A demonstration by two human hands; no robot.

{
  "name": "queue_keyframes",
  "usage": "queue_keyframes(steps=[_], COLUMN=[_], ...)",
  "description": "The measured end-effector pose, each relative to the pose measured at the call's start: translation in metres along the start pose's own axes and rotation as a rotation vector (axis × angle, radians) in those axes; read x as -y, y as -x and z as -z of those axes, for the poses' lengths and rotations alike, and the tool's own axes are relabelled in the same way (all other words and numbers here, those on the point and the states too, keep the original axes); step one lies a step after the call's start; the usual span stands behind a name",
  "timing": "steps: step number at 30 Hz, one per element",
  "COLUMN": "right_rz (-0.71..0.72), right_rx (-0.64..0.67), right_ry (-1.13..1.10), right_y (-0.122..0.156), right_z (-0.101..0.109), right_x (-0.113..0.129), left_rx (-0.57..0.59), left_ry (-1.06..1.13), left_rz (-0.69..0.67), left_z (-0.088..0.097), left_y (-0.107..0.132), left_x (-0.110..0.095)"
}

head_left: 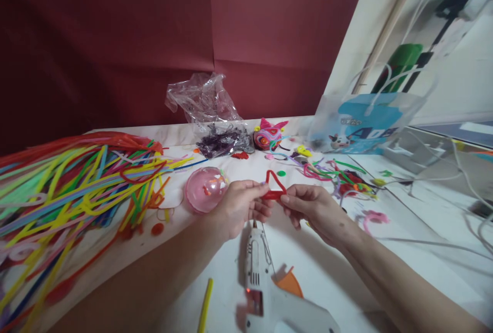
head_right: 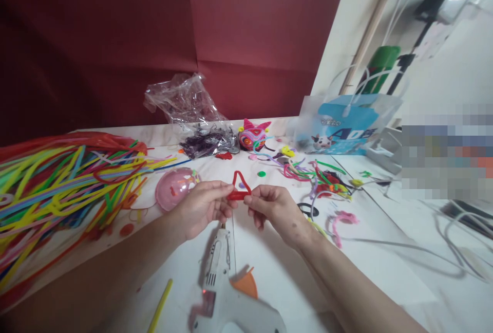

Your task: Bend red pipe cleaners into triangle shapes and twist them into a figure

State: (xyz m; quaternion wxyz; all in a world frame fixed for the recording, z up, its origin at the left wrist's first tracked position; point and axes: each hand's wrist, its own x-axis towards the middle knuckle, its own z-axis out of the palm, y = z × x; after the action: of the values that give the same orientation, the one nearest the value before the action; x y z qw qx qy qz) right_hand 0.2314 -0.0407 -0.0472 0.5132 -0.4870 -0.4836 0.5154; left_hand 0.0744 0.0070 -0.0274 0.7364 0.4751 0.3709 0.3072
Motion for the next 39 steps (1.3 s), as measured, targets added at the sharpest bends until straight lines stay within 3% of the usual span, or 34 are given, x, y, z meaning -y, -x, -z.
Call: queue_keyframes(steps=[10, 23, 29, 39], right_rz=[0.024, 0.068, 0.116, 0.099], right_rx=[-0.014, -0.055, -0.119, -0.083], right_ry=[-0.075, -0.028, -0.148, -0.133], right_y=[-0.002, -0.001, 0.001, 0.001], right_z=[0.000, -0.002, -0.005, -0.005], right_x=[-0.002, -0.005, -0.007, -0.001], left_rx=[-0.070, -0.106, -0.125, -0.078], left_ry=[-0.110, -0.158, -0.097, -0.101], left_rz=[-0.163, -0.171, -0.161, -0.124], left_z=[-0.004, -0.008, -0.012, -0.007], left_y=[0.002, 0.005, 0.007, 0.007], left_x=[0.000, 0.000, 0.001, -0.002])
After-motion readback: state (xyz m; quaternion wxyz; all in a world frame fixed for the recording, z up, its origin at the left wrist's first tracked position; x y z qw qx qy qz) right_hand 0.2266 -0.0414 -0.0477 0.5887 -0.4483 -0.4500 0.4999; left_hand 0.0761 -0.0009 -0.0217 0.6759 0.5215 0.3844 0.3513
